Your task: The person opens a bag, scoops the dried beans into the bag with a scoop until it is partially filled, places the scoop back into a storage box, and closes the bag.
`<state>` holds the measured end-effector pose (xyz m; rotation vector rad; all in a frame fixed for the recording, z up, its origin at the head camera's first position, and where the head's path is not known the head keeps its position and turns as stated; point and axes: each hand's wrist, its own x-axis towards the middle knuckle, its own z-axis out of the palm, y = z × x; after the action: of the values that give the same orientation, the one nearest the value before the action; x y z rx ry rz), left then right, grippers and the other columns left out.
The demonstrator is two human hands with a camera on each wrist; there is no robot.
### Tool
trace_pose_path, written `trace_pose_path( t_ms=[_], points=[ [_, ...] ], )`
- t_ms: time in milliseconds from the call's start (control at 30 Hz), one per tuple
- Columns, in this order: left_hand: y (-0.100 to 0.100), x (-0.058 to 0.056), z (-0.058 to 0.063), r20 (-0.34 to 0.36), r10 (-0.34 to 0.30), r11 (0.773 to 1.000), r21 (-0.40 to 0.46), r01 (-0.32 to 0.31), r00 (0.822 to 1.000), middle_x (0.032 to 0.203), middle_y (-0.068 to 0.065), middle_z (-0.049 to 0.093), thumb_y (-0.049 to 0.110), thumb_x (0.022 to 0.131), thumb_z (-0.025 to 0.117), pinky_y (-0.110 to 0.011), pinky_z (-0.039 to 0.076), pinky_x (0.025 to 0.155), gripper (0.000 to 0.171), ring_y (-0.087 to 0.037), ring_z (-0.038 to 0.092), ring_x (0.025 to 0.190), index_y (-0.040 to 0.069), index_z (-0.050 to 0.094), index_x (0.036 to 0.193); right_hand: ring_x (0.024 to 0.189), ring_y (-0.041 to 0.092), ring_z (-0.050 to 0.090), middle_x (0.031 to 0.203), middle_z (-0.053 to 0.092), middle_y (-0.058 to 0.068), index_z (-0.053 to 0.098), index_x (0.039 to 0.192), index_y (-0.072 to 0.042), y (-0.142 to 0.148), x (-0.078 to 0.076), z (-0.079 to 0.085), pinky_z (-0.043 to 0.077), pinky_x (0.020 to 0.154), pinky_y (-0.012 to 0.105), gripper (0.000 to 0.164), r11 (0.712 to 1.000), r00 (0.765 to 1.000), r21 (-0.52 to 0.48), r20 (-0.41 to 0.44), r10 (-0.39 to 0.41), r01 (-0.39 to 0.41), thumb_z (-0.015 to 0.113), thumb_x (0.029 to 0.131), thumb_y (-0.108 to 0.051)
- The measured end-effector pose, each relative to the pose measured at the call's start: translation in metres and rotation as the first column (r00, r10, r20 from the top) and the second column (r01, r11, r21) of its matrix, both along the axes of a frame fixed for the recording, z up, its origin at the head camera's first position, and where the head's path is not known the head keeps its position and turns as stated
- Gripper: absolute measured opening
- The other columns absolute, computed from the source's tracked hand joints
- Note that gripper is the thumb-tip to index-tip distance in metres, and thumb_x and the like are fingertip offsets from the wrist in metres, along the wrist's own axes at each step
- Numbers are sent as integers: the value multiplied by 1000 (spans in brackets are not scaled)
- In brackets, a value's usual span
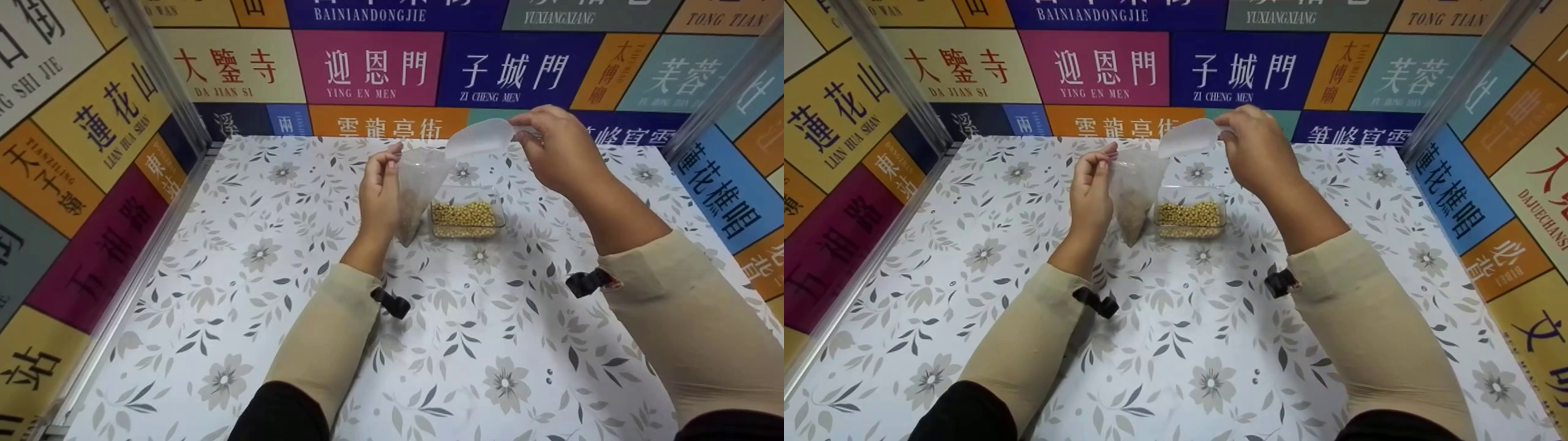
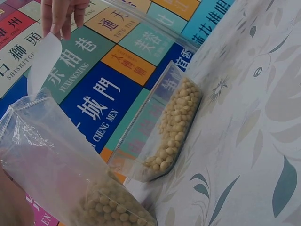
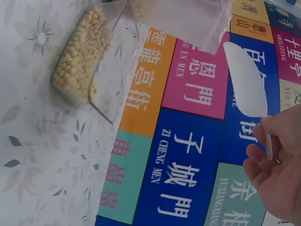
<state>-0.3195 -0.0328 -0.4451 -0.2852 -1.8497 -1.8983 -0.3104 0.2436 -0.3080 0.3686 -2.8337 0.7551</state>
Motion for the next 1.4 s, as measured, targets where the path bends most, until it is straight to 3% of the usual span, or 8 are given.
trace_pose_path(
  t_ms=[133, 300, 433, 567, 800, 1033, 1267, 1400],
  points=[
    [0, 0, 1, -8, -1, 1000, 11, 1, 1000, 151, -6, 67, 16, 115, 45, -25, 45, 123, 17, -17, 59, 146, 6, 58, 118, 144, 38, 53, 159, 55, 9, 62, 150, -14, 13, -5, -12, 47, 118, 59, 41, 999, 998, -19, 46, -39, 40, 49, 114, -31],
    [0, -1, 1, -2, -12, 999, 42, 12, 1000, 151, -8, 66, 13, 115, 45, -24, 43, 125, 16, -18, 58, 146, 5, 58, 117, 153, 42, 44, 164, 49, 13, 59, 153, -14, 28, -13, -34, 40, 124, 63, 44, 997, 989, -3, 124, -77, 78, 47, 115, -32],
    [1, -1, 1, 9, -22, 999, 47, 22, 1000, 152, -7, 65, 14, 115, 44, -24, 42, 125, 17, -17, 57, 147, 5, 58, 119, 158, 44, 37, 166, 46, 17, 59, 153, -13, 32, -17, -54, 32, 128, 67, 43, 997, 981, 45, 181, -66, 59, 48, 115, -29],
    [2, 0, 2, 22, -14, 999, 41, 13, 1000, 152, -4, 66, 14, 115, 44, -23, 43, 125, 18, -15, 57, 147, 3, 58, 120, 153, 45, 42, 161, 52, 19, 61, 150, -10, 30, -19, -72, 36, 125, 66, 40, 997, 980, 73, 196, -33, 19, 50, 114, -23],
    [2, 1, 3, 18, -15, 999, 40, 14, 1000, 151, -4, 66, 14, 115, 44, -23, 42, 125, 19, -15, 56, 147, 1, 58, 120, 148, 46, 47, 152, 58, 22, 65, 144, -5, 24, -23, -94, 40, 123, 64, 36, 994, 985, 103, 172, 14, -32, 54, 111, -13],
    [1, 0, 0, -4, -8, 1000, 13, 8, 1000, 152, -4, 66, 17, 116, 44, -25, 43, 125, 19, -15, 57, 146, 4, 58, 120, 136, 45, 57, 136, 68, 20, 70, 136, -4, 17, -27, -113, 46, 119, 60, 31, 982, 996, 179, 71, 56, -68, 59, 107, -6],
    [1, 0, 0, 2, -8, 999, 33, 8, 1000, 150, -3, 67, 16, 115, 44, -25, 43, 125, 19, -15, 59, 145, 4, 59, 119, 129, 43, 60, 130, 70, 17, 72, 133, -5, 11, -27, -124, 48, 115, 58, 29, 982, 997, 176, -6, 71, -69, 61, 106, -6],
    [2, 0, 0, 1, -8, 999, 37, 8, 1000, 150, -4, 67, 16, 115, 44, -24, 43, 125, 19, -16, 59, 145, 3, 59, 118, 129, 43, 60, 131, 70, 18, 72, 134, -5, 11, -28, -129, 49, 114, 59, 30, 980, 993, 157, 14, 119, -120, 62, 106, -6]
  ],
)
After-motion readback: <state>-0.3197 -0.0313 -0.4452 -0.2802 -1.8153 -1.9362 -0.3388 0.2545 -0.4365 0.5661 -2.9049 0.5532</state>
